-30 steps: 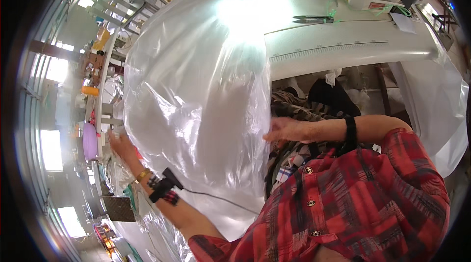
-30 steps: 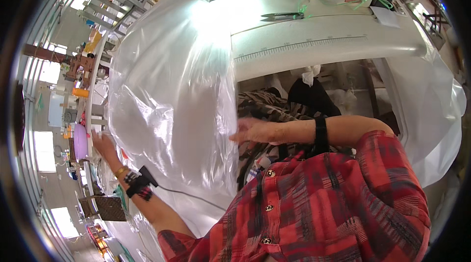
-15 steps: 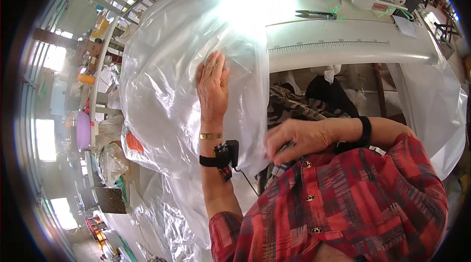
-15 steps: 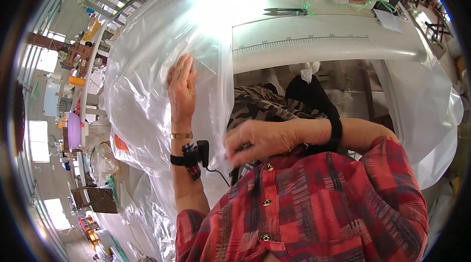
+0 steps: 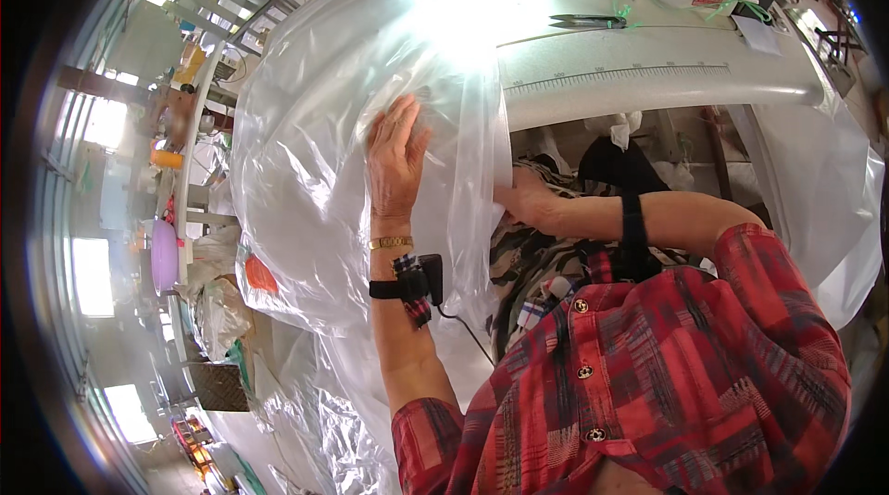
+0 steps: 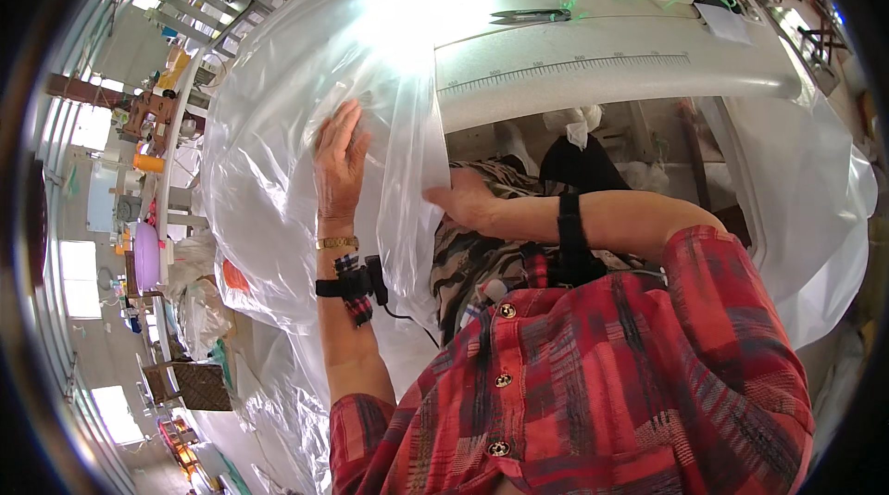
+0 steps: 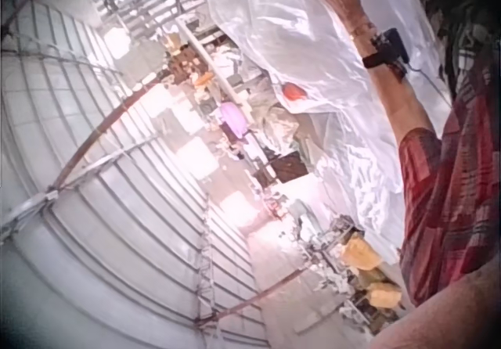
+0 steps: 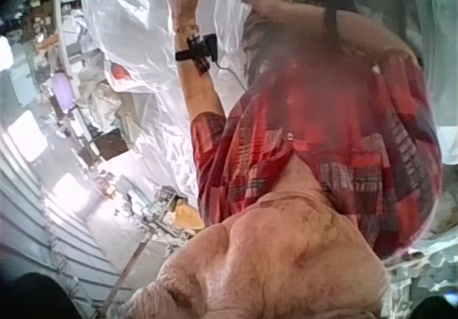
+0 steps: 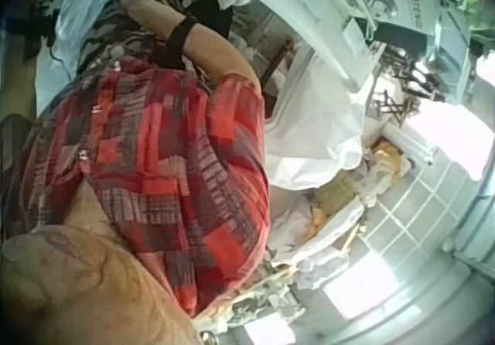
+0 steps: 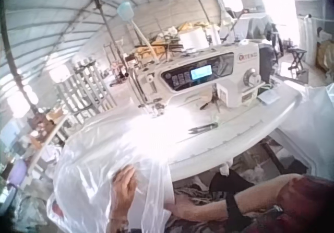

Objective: The person is sewing a large white plastic bag or sheet using an industrial sewing machine.

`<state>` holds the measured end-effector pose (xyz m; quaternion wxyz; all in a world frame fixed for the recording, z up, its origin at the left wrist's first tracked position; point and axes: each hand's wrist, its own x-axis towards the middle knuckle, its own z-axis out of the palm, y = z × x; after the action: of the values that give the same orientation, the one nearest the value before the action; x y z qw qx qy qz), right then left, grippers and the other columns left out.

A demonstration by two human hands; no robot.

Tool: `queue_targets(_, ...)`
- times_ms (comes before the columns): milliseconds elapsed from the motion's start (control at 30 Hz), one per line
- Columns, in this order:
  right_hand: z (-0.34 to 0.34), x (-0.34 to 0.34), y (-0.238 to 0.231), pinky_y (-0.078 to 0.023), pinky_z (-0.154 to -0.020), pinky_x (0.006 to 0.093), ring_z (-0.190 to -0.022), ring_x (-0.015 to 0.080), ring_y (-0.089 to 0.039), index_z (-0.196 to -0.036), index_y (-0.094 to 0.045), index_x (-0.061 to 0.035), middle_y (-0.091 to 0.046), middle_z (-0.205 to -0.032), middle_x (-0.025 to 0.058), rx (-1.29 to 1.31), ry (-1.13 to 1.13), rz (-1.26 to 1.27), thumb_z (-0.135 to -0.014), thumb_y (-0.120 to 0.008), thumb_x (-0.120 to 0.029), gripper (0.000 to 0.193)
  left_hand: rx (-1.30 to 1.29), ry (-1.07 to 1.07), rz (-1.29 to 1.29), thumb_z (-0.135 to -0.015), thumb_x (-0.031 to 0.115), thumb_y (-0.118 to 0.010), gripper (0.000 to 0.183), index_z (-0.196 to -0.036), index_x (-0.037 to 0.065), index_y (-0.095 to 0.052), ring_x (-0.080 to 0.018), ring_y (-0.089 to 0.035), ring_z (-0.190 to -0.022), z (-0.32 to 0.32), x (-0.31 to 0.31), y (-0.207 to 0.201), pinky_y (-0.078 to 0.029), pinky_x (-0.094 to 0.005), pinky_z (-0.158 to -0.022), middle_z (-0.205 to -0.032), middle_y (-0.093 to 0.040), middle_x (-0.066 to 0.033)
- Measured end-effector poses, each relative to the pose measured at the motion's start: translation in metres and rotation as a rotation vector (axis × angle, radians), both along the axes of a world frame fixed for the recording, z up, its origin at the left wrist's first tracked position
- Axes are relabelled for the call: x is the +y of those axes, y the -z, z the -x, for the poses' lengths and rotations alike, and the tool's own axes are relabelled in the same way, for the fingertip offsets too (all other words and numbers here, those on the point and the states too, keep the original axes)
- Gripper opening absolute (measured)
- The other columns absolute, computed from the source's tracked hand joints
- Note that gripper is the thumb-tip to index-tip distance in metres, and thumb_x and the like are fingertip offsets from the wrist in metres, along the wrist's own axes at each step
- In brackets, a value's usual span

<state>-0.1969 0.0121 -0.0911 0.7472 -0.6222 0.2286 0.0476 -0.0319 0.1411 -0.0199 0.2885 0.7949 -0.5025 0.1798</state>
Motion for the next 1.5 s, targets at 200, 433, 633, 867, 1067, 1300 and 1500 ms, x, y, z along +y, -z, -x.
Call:
queue_targets(200,0.031,-0.027,0.023,-0.052,-0.076,0.03,-0.087,0.0148,-0.063,-0.108,-0.065,0.0024,-0.068,-0.095,0.0085,-0.084,-0.254,-0.014,-0.088,-0.066,-0.031,0.039,-0.114,0.052,-0.089,-0.094,0.028,-0.059,0.042,-0.128,0.003,-0.058,-0.0244,-0.05,-0.128,-0.016,0.003,-0.008,-0.034,-0.0413,-0.111,-0.135,-0.057,-0.0098)
queue_targets(433,0.104,-0.071,-0.056,-0.047,-0.093,0.0282,-0.099,0.0114,-0.06,-0.115,-0.064,0.0019,-0.067,-0.11,0.0055,-0.225,-0.573,-0.26,-0.095,-0.061,-0.025,0.034,-0.175,0.024,-0.145,-0.093,0.026,-0.06,0.044,-0.13,0.002,-0.056,-0.0256,-0.048,-0.13,-0.009,0.014,-0.007,-0.032,-0.0414,-0.113,-0.137,-0.055,-0.011)
queue_targets(633,0.103,-0.066,-0.042,-0.05,-0.086,0.0276,-0.093,0.0103,-0.062,-0.116,-0.062,0.0035,-0.067,-0.104,0.0048,-0.139,-0.438,-0.248,-0.096,-0.056,-0.015,0.028,-0.069,-0.129,-0.187,-0.092,0.019,-0.06,0.035,-0.122,0.001,-0.061,-0.0297,-0.056,-0.119,0.011,0.006,-0.028,-0.036,-0.0414,-0.108,-0.126,-0.061,-0.0152)
queue_targets(867,0.107,-0.05,-0.035,-0.054,-0.07,0.0271,-0.079,0.0098,-0.063,-0.107,-0.061,0.0039,-0.067,-0.096,0.0042,-0.318,-0.294,-0.163,-0.097,-0.052,-0.014,0.022,0.243,-0.002,-0.098,-0.08,0.027,-0.077,0.034,-0.091,0.003,-0.057,-0.0248,-0.061,-0.069,0.16,-0.035,-0.052,-0.048,-0.0343,-0.063,-0.076,-0.058,-0.01)
queue_targets(1067,0.122,-0.045,-0.044,-0.051,-0.064,0.0387,-0.067,0.0228,-0.065,-0.095,-0.059,0.0042,-0.062,-0.072,0.0172,-0.333,-0.39,0.286,-0.094,-0.055,-0.024,0.028,0.36,-0.181,-0.135,-0.087,0.016,-0.066,0.017,-0.091,0.002,-0.058,-0.0289,-0.062,-0.063,0.19,-0.018,-0.003,-0.048,-0.0373,-0.06,-0.074,-0.061,-0.0139)
queue_targets(1300,0.123,-0.035,-0.062,-0.048,-0.064,0.0461,-0.073,0.0417,-0.061,-0.086,-0.056,0.0015,-0.061,-0.074,0.0238,-0.481,-0.44,0.555,-0.092,-0.056,-0.025,0.028,0.548,-0.111,-0.055,-0.091,0.008,-0.059,0.007,-0.094,0.001,-0.06,-0.0288,-0.062,-0.064,0.205,-0.014,-0.031,-0.047,-0.0352,-0.06,-0.074,-0.061,-0.0156)
queue_targets(1500,0.12,-0.033,-0.078,-0.047,-0.06,0.0485,-0.067,0.0398,-0.062,-0.089,-0.055,-0.0004,-0.06,-0.067,0.0207,-0.517,-0.542,0.759,-0.093,-0.056,-0.023,0.023,0.608,-0.057,0.033,-0.093,0.009,-0.059,0.01,-0.095,-0.001,-0.061,-0.0224,-0.058,-0.062,0.21,-0.009,-0.035,-0.045,-0.0314,-0.059,-0.074,-0.06,-0.0136)
